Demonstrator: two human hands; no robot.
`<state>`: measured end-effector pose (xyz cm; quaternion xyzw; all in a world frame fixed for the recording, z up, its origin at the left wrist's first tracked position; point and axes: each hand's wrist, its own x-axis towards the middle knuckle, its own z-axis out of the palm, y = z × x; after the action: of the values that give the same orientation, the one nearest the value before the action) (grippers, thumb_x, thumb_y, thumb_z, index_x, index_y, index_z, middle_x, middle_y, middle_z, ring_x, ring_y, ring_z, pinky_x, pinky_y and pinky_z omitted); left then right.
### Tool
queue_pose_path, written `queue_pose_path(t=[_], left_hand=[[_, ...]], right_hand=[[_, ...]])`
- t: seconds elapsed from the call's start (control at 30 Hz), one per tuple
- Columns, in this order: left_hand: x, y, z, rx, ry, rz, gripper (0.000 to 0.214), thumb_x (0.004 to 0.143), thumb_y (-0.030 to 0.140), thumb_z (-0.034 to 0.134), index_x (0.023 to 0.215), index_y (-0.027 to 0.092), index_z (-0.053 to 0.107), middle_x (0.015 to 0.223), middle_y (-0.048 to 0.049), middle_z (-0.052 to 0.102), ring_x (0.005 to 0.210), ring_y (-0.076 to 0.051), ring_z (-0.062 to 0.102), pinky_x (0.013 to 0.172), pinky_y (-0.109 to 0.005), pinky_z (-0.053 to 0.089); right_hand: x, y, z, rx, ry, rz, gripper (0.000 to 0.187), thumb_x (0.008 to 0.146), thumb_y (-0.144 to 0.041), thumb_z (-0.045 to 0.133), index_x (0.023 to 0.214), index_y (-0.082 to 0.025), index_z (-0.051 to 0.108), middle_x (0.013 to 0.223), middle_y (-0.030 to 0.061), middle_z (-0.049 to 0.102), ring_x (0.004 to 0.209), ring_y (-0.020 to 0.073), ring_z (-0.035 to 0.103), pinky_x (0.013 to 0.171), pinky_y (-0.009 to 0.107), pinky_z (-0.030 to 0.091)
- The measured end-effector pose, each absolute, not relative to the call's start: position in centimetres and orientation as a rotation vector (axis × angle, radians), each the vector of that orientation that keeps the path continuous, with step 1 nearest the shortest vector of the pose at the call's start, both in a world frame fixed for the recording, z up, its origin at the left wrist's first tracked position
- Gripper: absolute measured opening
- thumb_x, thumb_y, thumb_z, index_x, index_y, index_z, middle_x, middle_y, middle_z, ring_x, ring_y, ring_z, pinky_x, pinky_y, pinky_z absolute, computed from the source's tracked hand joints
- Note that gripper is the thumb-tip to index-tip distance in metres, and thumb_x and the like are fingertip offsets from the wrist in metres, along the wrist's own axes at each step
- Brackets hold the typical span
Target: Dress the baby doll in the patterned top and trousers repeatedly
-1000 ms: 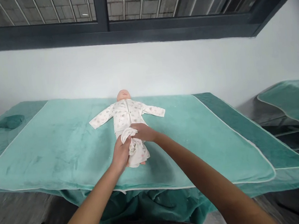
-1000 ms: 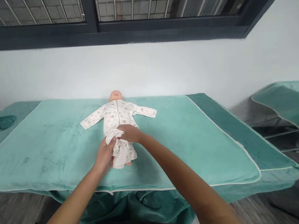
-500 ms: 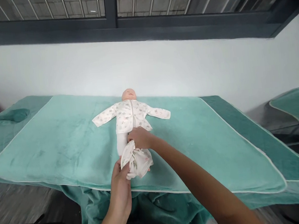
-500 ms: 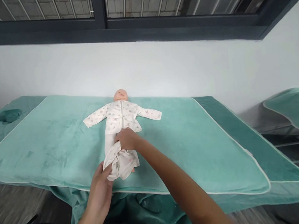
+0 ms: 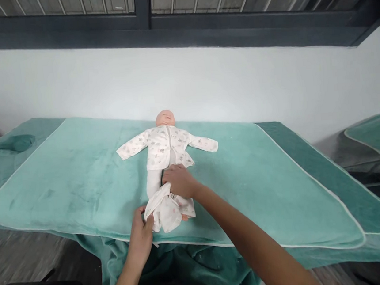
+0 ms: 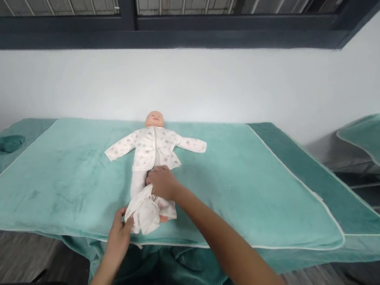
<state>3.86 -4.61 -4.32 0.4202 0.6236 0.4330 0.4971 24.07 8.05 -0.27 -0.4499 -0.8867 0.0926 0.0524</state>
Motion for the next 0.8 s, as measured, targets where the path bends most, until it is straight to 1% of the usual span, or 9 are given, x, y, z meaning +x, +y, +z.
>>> queue_pose_path(t=[0.13, 0.3, 0.4, 0.47, 0.53, 0.63, 0.73, 0.8], left_hand=[[3.8, -4.7, -4.7, 1.012, 1.455, 1.038, 0.033, 0.079, 0.045, 0.07, 0.105, 0.026, 0.062, 0.1, -0.0049, 0.07, 0.093, -0.027, 0.063, 0.086, -0.038, 0.048], [3.4, -4.0, -4.8, 0.788, 1.336, 1.021, 0.049, 0.073, 0.059, 0.075, 0.095, 0.017, 0.064, 0.083, -0.0023, 0.065, 0.076, -0.018, 0.059, 0.068, -0.029, 0.045], [4.0, -3.4, -4.8, 0.642, 1.212, 1.049, 0.052, 0.072, 0.059, 0.078, 0.097, 0.015, 0.065, 0.085, -0.0034, 0.067, 0.076, -0.017, 0.062, 0.066, -0.027, 0.046], [4.6, -3.1, -4.9, 0.599, 1.186, 1.081, 0.055, 0.071, 0.058, 0.08, 0.102, 0.015, 0.067, 0.09, -0.0048, 0.07, 0.081, -0.018, 0.065, 0.069, -0.027, 0.048], [5.2, -2.9, -5.0, 0.571, 1.16, 1.106, 0.057, 0.072, 0.056, 0.081, 0.109, 0.014, 0.068, 0.095, -0.0066, 0.073, 0.087, -0.02, 0.068, 0.075, -0.028, 0.051], [5.7, -2.5, -5.3, 0.499, 1.063, 1.118, 0.058, 0.076, 0.054, 0.08, 0.118, 0.015, 0.067, 0.103, -0.0085, 0.074, 0.097, -0.022, 0.069, 0.085, -0.031, 0.054], [5.8, -2.3, -5.7, 0.449, 0.971, 1.137, 0.056, 0.078, 0.052, 0.08, 0.119, 0.017, 0.066, 0.107, -0.0093, 0.074, 0.103, -0.024, 0.069, 0.09, -0.033, 0.054], [5.7, -2.3, -6.0, 0.477, 0.905, 1.132, 0.055, 0.077, 0.05, 0.081, 0.118, 0.017, 0.065, 0.108, -0.0094, 0.073, 0.104, -0.024, 0.069, 0.091, -0.033, 0.054]], right_hand=[[24.1, 7.5, -0.4, -1.365, -2.673, 0.308, 0.019, 0.078, -0.013, 0.061, 0.09, -0.022, 0.073, 0.101, 0.0049, 0.072, 0.106, 0.0242, 0.053, 0.092, 0.04, 0.029], [24.1, 7.2, -0.8, -1.325, -2.598, 0.361, 0.019, 0.082, -0.013, 0.061, 0.092, -0.023, 0.073, 0.104, 0.0035, 0.073, 0.108, 0.0238, 0.053, 0.094, 0.041, 0.028], [24.3, 7.2, -1.4, -1.32, -2.525, 0.417, 0.016, 0.086, -0.014, 0.059, 0.089, -0.023, 0.073, 0.099, 0.0038, 0.074, 0.11, 0.0241, 0.054, 0.096, 0.041, 0.028], [24.4, 7.3, -1.7, -1.323, -2.471, 0.469, 0.016, 0.087, -0.015, 0.059, 0.087, -0.023, 0.073, 0.094, 0.0032, 0.074, 0.111, 0.0236, 0.055, 0.098, 0.041, 0.028], [24.6, 7.4, -2.1, -1.33, -2.427, 0.508, 0.016, 0.086, -0.014, 0.06, 0.087, -0.023, 0.073, 0.092, 0.0025, 0.074, 0.112, 0.0228, 0.055, 0.1, 0.04, 0.028], [24.7, 7.5, -2.3, -1.349, -2.389, 0.537, 0.017, 0.086, -0.015, 0.059, 0.091, -0.022, 0.073, 0.096, 0.0035, 0.072, 0.114, 0.0226, 0.056, 0.101, 0.04, 0.029], [24.7, 7.5, -2.2, -1.353, -2.368, 0.587, 0.019, 0.086, -0.015, 0.058, 0.094, -0.021, 0.073, 0.1, 0.0047, 0.072, 0.116, 0.0238, 0.056, 0.103, 0.041, 0.029], [24.9, 7.5, -2.0, -1.347, -2.355, 0.631, 0.022, 0.085, -0.013, 0.056, 0.097, -0.021, 0.073, 0.103, 0.0055, 0.071, 0.118, 0.0249, 0.056, 0.105, 0.043, 0.029]])
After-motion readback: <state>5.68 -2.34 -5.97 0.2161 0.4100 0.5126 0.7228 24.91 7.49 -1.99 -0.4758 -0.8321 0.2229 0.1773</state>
